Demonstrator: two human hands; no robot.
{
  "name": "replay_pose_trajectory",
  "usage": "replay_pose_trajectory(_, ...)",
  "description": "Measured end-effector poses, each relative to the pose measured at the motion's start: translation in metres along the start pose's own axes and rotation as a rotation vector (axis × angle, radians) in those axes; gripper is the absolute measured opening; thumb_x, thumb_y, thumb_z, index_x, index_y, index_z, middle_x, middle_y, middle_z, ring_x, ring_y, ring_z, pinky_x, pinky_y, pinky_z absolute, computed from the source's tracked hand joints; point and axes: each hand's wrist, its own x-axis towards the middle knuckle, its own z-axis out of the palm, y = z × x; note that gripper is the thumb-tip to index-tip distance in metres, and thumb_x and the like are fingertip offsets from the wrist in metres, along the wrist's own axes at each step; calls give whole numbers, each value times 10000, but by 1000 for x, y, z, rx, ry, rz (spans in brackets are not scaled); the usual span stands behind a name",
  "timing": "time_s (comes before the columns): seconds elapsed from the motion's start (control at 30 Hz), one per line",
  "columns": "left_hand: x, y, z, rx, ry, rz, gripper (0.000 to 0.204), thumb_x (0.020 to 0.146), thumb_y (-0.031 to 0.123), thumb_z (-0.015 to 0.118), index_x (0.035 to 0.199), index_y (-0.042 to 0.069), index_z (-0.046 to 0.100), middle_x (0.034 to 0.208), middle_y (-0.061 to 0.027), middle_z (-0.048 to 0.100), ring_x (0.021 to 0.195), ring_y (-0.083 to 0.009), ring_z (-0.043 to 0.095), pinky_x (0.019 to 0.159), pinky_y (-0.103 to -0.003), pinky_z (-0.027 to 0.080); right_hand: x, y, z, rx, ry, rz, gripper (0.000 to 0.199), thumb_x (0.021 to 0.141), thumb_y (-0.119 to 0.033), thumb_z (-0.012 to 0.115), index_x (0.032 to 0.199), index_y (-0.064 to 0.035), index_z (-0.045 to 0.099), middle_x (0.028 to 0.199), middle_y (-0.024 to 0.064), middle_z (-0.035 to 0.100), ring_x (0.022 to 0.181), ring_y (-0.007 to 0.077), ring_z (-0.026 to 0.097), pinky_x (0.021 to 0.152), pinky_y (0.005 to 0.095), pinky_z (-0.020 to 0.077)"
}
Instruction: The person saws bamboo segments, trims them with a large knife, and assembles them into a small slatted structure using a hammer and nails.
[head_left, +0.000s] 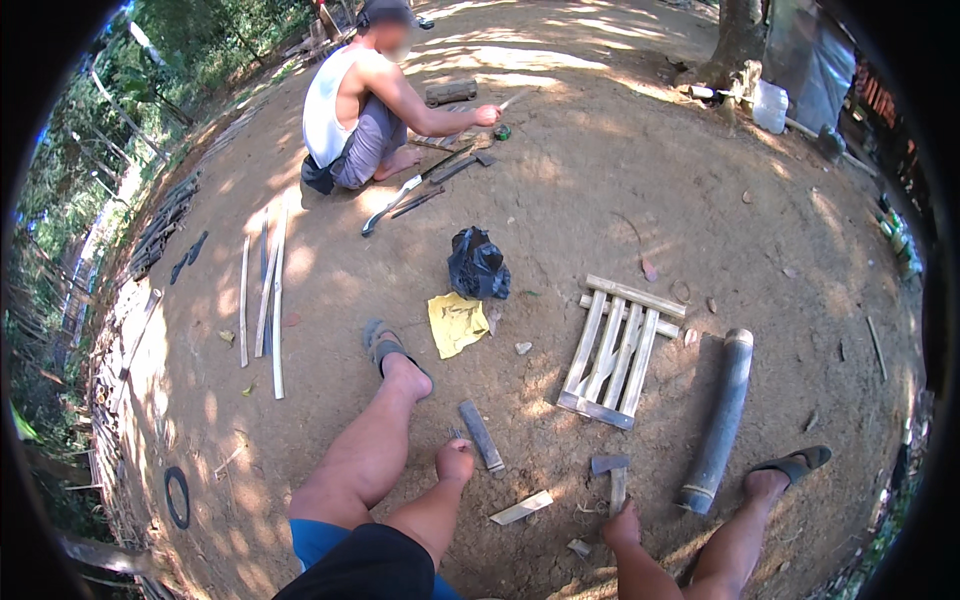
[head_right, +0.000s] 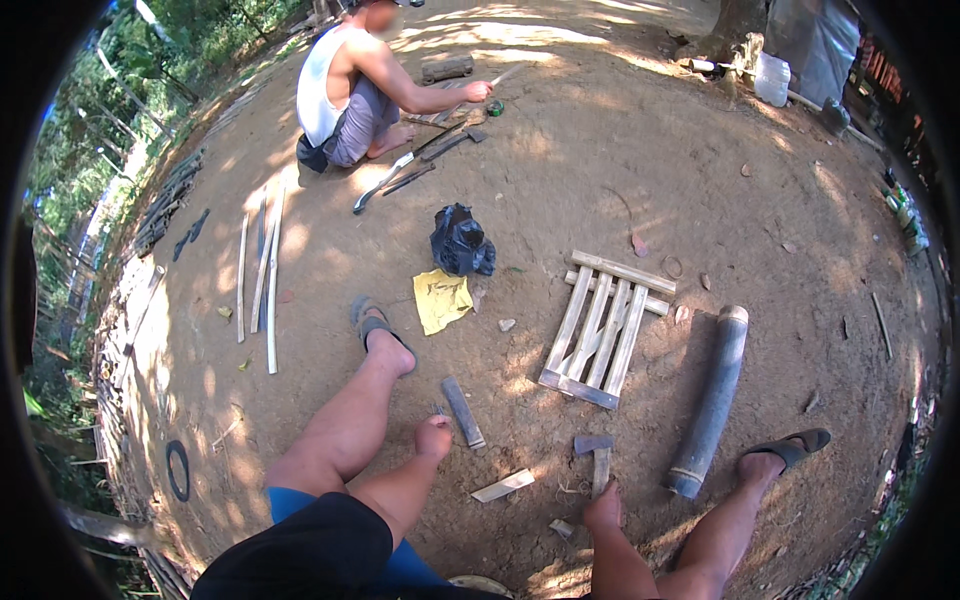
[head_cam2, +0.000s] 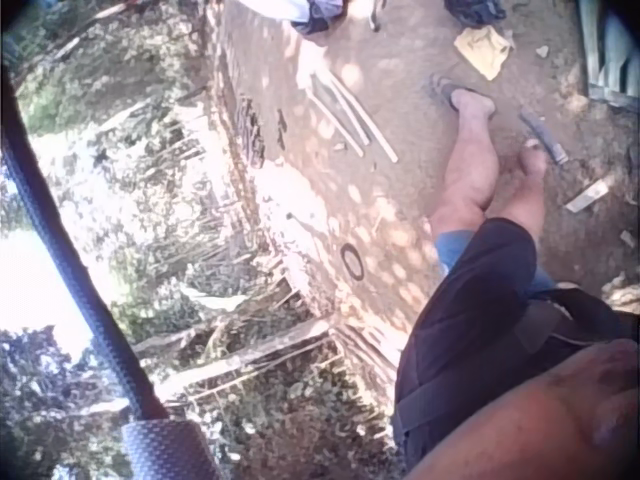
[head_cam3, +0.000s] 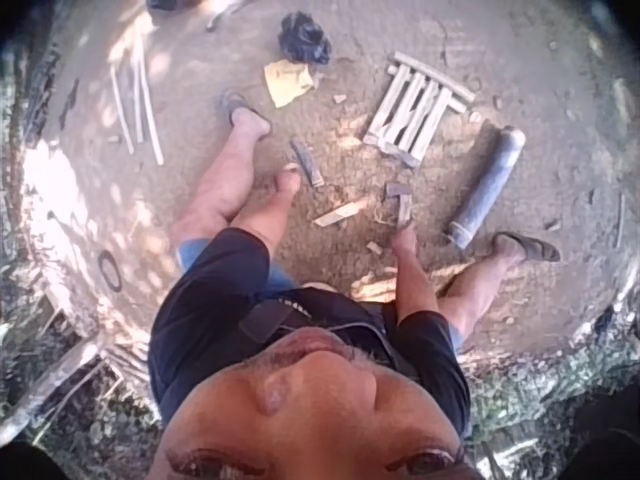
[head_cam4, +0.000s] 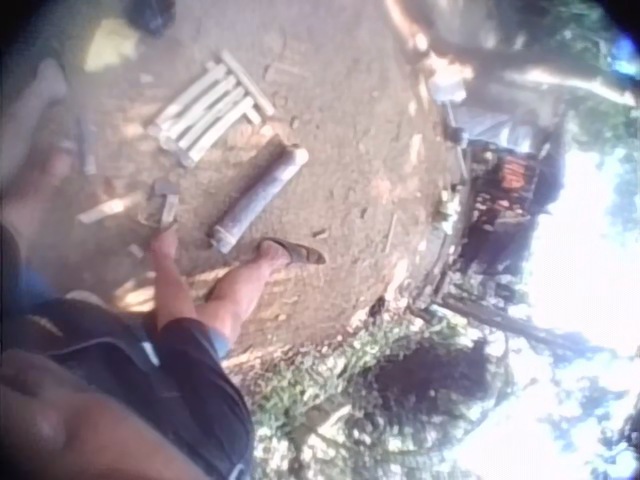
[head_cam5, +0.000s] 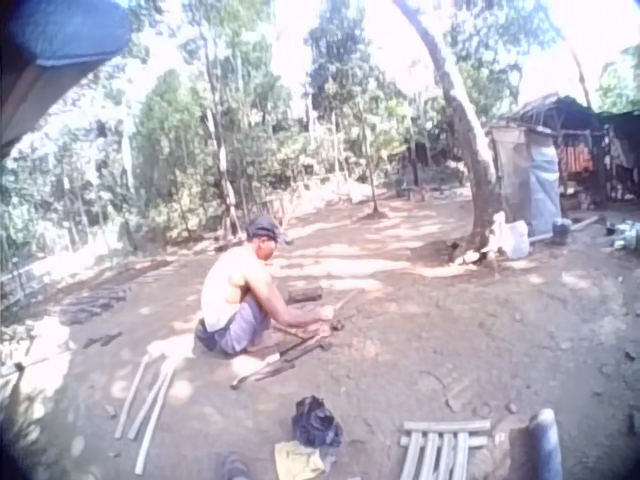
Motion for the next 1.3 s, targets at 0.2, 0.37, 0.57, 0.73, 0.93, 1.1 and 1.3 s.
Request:
replay_pose_trajectory(0.2,-49,31,3,106,-194,4,253,877,169,719,1089,40,769,983,-143,776,895,-223,749,843,-329,567,-9,-2,0,45,28,48,687,776,-109,728,1390,-68,421,1328,274,591,1278,456,549,1050,510,471)
replay_pose_trajectory(0.37,-82,20,-14,42,-299,55,257,872,201,705,1086,78,775,988,-126,776,915,-228,748,853,-332,566,-28,-17,-2,104,50,56,758,741,-87,761,1429,-23,449,1283,243,642,1292,404,561,1069,481,462)
replay_pose_trajectory(0.57,-98,11,-35,105,-275,169,235,906,215,724,1071,56,778,886,-85,771,790,-145,709,769,-317,554,-45,-32,5,372,-19,82,386,793,-59,750,1148,56,650,1070,195,703,994,343,690,791,472,562)
replay_pose_trajectory(0.73,-124,62,-54,11,-366,136,214,890,264,727,1023,112,798,998,-104,778,898,-244,740,826,-352,556,-49,-4,30,831,-232,153,434,827,-36,731,1201,76,541,1003,213,661,774,323,684,602,505,568)
replay_pose_trajectory(0.93,-138,59,-70,-38,-455,287,208,860,251,782,984,85,797,898,-90,776,829,-181,727,774,-336,555,-84,3,50,1014,-195,127,154,845,36,681,987,24,619,716,103,587,515,230,565,408,388,436)
replay_pose_trajectory(1.1,-168,66,-66,87,-661,186,186,835,257,794,924,94,798,835,-71,764,765,-179,711,727,-340,547,-106,12,37,944,-227,68,193,852,30,687,1027,-27,629,844,130,610,614,232,609,454,372,488)
replay_pose_trajectory(1.3,-208,78,-54,233,-815,485,157,788,256,791,896,143,806,826,-62,759,777,-192,710,735,-344,542,-85,47,70,314,178,-256,419,880,-91,660,1297,-110,619,1144,211,622,933,352,649,745,473,557)
